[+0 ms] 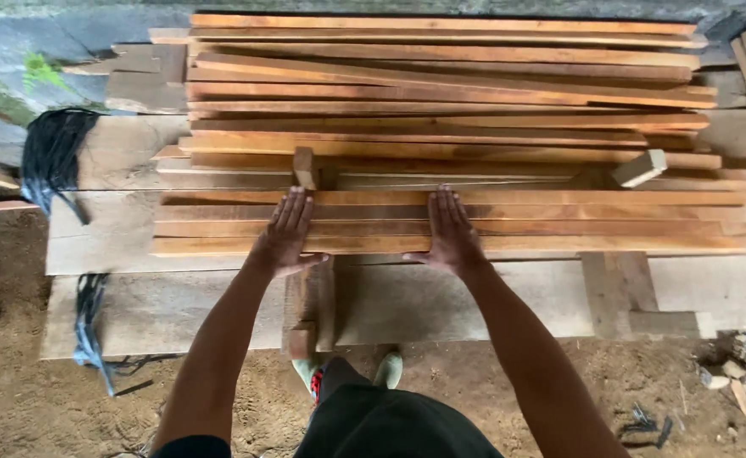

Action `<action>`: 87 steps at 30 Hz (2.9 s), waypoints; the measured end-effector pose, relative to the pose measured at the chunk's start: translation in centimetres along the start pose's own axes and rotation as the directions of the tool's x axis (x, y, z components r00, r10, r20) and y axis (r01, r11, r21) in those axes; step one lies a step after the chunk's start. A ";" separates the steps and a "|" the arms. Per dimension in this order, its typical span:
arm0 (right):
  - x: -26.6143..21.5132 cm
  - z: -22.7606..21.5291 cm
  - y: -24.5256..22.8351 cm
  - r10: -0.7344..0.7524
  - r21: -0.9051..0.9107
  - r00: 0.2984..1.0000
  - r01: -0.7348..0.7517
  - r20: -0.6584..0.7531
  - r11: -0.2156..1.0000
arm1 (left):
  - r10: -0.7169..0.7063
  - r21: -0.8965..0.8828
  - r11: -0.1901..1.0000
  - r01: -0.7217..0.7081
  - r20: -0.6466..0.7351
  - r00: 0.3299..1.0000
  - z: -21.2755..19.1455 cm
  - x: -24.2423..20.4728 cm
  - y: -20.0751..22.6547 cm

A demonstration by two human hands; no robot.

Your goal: Bundling multiple long wooden planks together using flexible black rubber straps.

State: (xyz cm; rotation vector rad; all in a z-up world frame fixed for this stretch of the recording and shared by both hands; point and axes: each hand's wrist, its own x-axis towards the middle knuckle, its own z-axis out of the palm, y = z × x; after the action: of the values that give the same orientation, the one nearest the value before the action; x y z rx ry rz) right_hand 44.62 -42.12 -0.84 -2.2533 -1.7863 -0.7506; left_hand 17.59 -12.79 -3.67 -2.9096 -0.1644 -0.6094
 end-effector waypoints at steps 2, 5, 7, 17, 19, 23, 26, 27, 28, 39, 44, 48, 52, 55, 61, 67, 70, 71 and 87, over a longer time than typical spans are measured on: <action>-0.6 -0.1 0.2 0.006 0.000 1.000 -0.006 -0.003 1.000 | 0.001 0.020 1.000 -0.001 -0.015 1.000 0.4 0.5 1.4; -0.2 -0.3 -0.3 0.012 0.027 1.000 -0.012 -0.019 1.000 | 0.007 0.053 0.999 -0.006 -0.008 1.000 0.0 0.4 1.3; 0.0 -0.8 -0.4 0.017 0.040 0.999 -0.016 -0.028 0.999 | 0.017 0.054 0.998 -0.017 0.004 1.000 -0.6 1.3 1.7; -0.2 0.0 -0.2 0.046 0.031 0.998 -0.045 -0.031 0.998 | 0.121 -0.117 0.987 -0.107 0.118 0.986 1.5 7.2 7.5; -0.4 0.2 -0.5 0.052 0.051 0.998 -0.050 -0.036 0.997 | 0.127 -0.166 0.981 -0.100 0.162 0.979 1.2 6.9 7.3; -0.1 -0.1 -0.4 0.030 0.017 0.997 -0.029 -0.076 0.999 | 0.133 -0.095 0.988 -0.119 0.148 0.980 0.3 7.4 7.4; -0.2 -0.6 -0.6 0.026 0.019 0.995 -0.024 -0.092 1.000 | 0.124 -0.103 0.989 -0.109 0.159 0.979 0.4 7.2 7.5; 0.0 -0.7 -0.5 0.025 0.037 0.995 -0.022 -0.093 0.999 | 0.116 -0.120 0.988 -0.098 0.158 0.981 0.6 7.3 7.4; 0.0 -0.8 -0.4 0.026 0.032 0.995 -0.024 -0.096 0.999 | 0.120 -0.120 0.988 -0.102 0.153 0.981 0.6 7.4 7.5; 0.0 0.0 -0.3 0.004 -0.054 0.985 -0.014 -0.173 0.998 | 0.080 -0.149 0.987 -0.060 0.133 0.988 0.4 7.4 7.8; 0.1 -0.3 -0.5 0.007 -0.075 0.987 -0.020 -0.159 0.997 | 0.060 -0.145 0.989 -0.039 0.144 0.988 -0.2 7.5 8.1; 0.4 -0.8 -0.7 0.007 -0.072 0.989 -0.018 -0.146 0.997 | -0.014 -0.065 0.998 0.024 0.147 0.989 0.6 7.7 9.7; -2.3 4.8 0.0 0.003 -0.042 0.990 -0.009 -0.144 0.999 | -0.048 -0.148 0.987 0.069 0.141 0.989 2.9 9.9 13.2; -5.0 9.7 1.1 -0.034 -0.088 0.992 0.023 -0.121 0.996 | 0.051 -0.015 0.999 -0.050 0.085 0.995 6.3 11.6 14.7; -1.4 -3.1 3.0 -0.017 0.290 0.985 -0.034 0.172 0.956 | 0.073 0.004 0.997 -0.075 0.182 0.981 0.8 12.4 14.1; -7.2 -3.8 13.6 -0.124 0.394 0.952 0.004 0.279 0.919 | 0.006 0.014 1.000 -0.010 0.283 0.959 2.4 11.6 14.6; -9.9 -4.2 18.9 -0.124 0.291 0.960 0.047 0.251 0.956 | -0.044 0.022 0.999 0.039 0.285 0.957 2.2 11.7 14.8; -10.6 -4.9 19.8 -0.072 0.250 0.962 0.005 0.262 0.968 | -0.059 -0.003 0.998 0.063 0.287 0.956 2.4 11.5 14.9; -12.3 -4.5 21.3 -0.067 -0.031 0.993 0.071 0.096 0.997 | 0.095 -0.095 0.992 -0.084 0.123 0.988 -0.9 11.2 11.6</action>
State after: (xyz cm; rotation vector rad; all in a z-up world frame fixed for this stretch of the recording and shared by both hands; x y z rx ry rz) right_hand 61.59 -60.37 0.81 -2.2964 -1.9174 -0.7023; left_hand 29.10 -23.49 0.14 -3.0238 -0.0214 -0.4275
